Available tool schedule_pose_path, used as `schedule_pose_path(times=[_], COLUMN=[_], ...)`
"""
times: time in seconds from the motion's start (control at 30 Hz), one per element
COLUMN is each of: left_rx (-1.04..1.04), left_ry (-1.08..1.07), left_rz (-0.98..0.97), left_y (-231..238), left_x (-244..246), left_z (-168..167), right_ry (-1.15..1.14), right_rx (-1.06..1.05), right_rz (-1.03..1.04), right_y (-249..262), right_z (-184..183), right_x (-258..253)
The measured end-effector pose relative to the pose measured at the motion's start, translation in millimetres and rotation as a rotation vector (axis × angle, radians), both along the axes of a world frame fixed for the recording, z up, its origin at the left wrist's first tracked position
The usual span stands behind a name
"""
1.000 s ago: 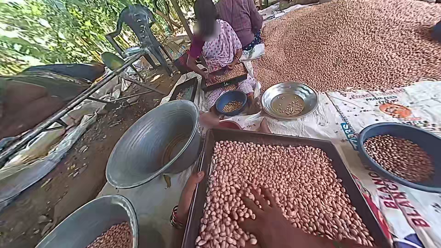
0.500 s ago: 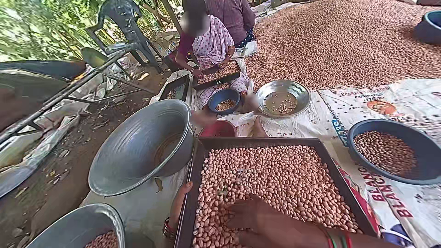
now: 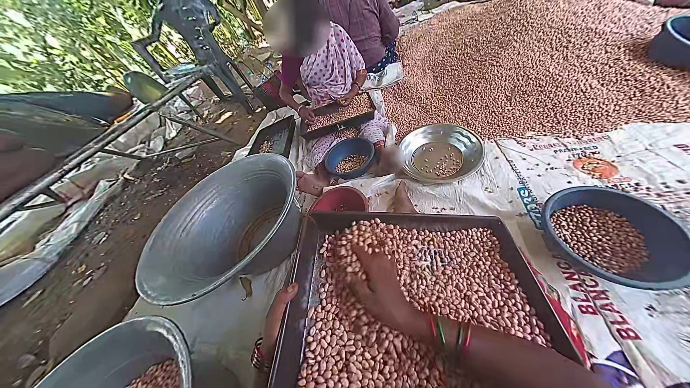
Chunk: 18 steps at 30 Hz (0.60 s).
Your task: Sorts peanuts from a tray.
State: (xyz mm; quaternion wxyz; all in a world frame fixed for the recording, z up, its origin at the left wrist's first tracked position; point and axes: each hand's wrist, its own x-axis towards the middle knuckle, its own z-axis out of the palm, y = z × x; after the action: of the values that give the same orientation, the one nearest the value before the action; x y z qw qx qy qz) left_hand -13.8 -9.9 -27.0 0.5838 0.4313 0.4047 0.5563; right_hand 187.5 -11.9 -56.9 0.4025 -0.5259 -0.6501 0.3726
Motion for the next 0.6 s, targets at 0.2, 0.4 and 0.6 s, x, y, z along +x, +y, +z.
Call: schedule_pose_path(times=[0.2,0.4,0.6], left_rx=[-0.056,-0.084,0.042], left_ry=[0.097,0.053,0.073], left_rz=[0.045,0.123,0.027], left_y=[1,11,-3], left_x=[1,7,13], left_z=[7,-14,21], right_ry=[-0.398,-0.673,-0.438], right_rx=[0.115,-0.197,-0.222], right_rz=[0.539,0.097,0.194], right_y=[-74,-133,-63], right_z=[8,-35,-26], right_x=[34,161,114])
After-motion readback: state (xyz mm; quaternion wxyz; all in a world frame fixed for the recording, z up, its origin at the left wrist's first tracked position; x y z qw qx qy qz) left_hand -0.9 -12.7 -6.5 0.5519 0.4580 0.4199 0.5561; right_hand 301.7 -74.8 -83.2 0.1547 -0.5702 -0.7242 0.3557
